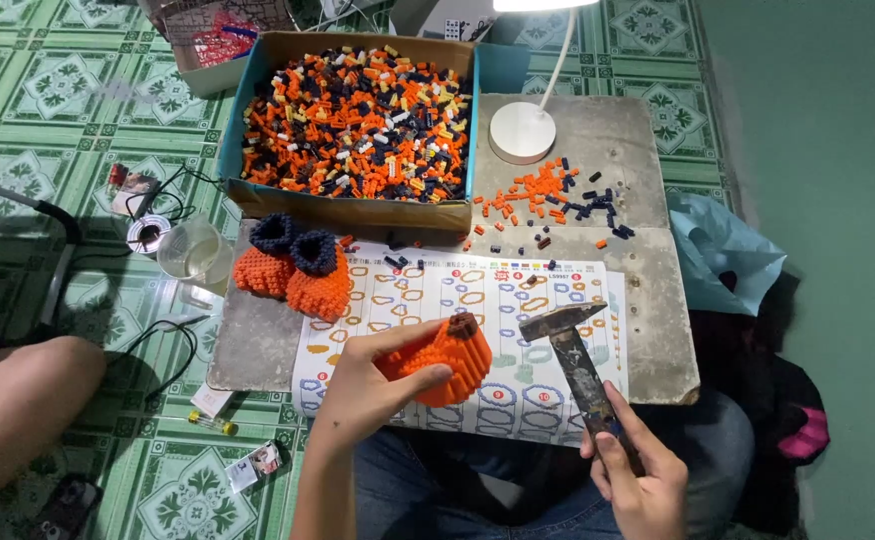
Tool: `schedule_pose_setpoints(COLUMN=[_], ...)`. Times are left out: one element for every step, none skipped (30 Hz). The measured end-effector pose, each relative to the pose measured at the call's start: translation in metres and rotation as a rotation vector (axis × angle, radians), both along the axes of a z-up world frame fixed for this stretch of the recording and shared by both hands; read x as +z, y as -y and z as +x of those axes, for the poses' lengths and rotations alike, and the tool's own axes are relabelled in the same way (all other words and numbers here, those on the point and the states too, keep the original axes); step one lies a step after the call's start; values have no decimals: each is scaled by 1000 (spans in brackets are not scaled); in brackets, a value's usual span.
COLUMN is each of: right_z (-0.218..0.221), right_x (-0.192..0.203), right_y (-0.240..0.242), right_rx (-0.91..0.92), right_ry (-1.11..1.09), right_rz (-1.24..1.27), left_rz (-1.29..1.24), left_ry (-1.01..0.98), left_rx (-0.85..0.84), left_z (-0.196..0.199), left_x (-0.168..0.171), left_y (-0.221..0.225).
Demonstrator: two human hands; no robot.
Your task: Assembling a complex 3D model from small interlocking plastic blocks using hands and a small hammer while following a printed instruction sheet.
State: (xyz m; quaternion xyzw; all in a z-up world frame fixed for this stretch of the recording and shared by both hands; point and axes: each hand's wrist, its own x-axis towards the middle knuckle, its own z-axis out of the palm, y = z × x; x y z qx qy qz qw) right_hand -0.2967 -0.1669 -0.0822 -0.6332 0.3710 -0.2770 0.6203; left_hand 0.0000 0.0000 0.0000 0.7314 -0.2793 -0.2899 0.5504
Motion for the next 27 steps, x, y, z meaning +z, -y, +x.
schedule_pose_setpoints(right_z=[1, 3, 5, 5, 6, 6, 6, 5, 4, 4, 5, 6, 7, 7, 8, 6, 3, 1, 2, 3, 5, 6, 6, 7, 13, 18, 24], right_x=[2, 4, 6, 3, 0, -3, -2, 0, 1, 2, 2, 3, 5, 7, 9, 9, 9, 9, 12, 16, 20, 19, 18, 16, 19, 22, 24], right_y=[-3, -7, -10, -15, -20, -26, -28, -30, -33, -35, -36, -38, -36, -35, -34, -32, -30, -27, -30, -33, -35, -31, -28, -25, -25, -25, -25], right_rx=[-1, -19, -37, -40, -23, -6, -8, 39, 84, 81, 87, 93, 91, 132, 175, 176, 162, 147, 146, 103, 62, 63, 94, 125, 126, 117, 108], right_ry=[2, 18, 34, 37, 80, 124, 126, 124, 120, 121, 119, 118, 118, 120, 120, 120, 91, 62, 62, 92, 123, 123, 80, 37, 38, -44, -127], right_rz=[2, -28, -59, -58, -110, -161, -159, -193, -226, -223, -292, -360, -362, -398, -433, -432, -421, -409, -409, -319, -230, -233, -309, -386, -387, -458, -528], left_rz=[2, -15, -33, -32, -95, -158, -155, -158, -159, -156, -196, -235, -236, -234, -231, -231, -186, -141, -142, -132, -124, -127, -99, -68, -69, -70, -70], left_ry=[2, -49, -99, -96, -137, -178, -176, -150, -125, -125, -130, -135, -133, -133, -134, -135, -144, -153, -154, -127, -101, -101, 163, 428, 429, 556, 683], left_rx=[-1, -3, -5, -7, -39, -71, -72, -92, -112, -114, -118, -122, -124, -121, -114, -113, -69, -24, -25, 7, 42, 43, 49, 56, 58, 64, 70], left_z=[-1, -2, -2, -2, -3, -3, -3, -3, -3, -3, -3, -3, -2, 0, 0, 1, 2, 3, 3, 4, 5, 7, 8, 9, 10, 12, 14], left_x=[-1, -3, -4, -8, -12, -16, -16, -18, -19, -20, -20, -20, -21, -22, -23, -24, -26, -27, -28, -29, -30, -30, -31, -32, -37, -42, -47], left_y=[-1, -1, -1, -2, -4, -5, -5, -6, -6, -7, -7, -8, -8, -8, -10, -10, -9, -9, -7, -5, -3, 0, 4, 7, 9, 12, 14])
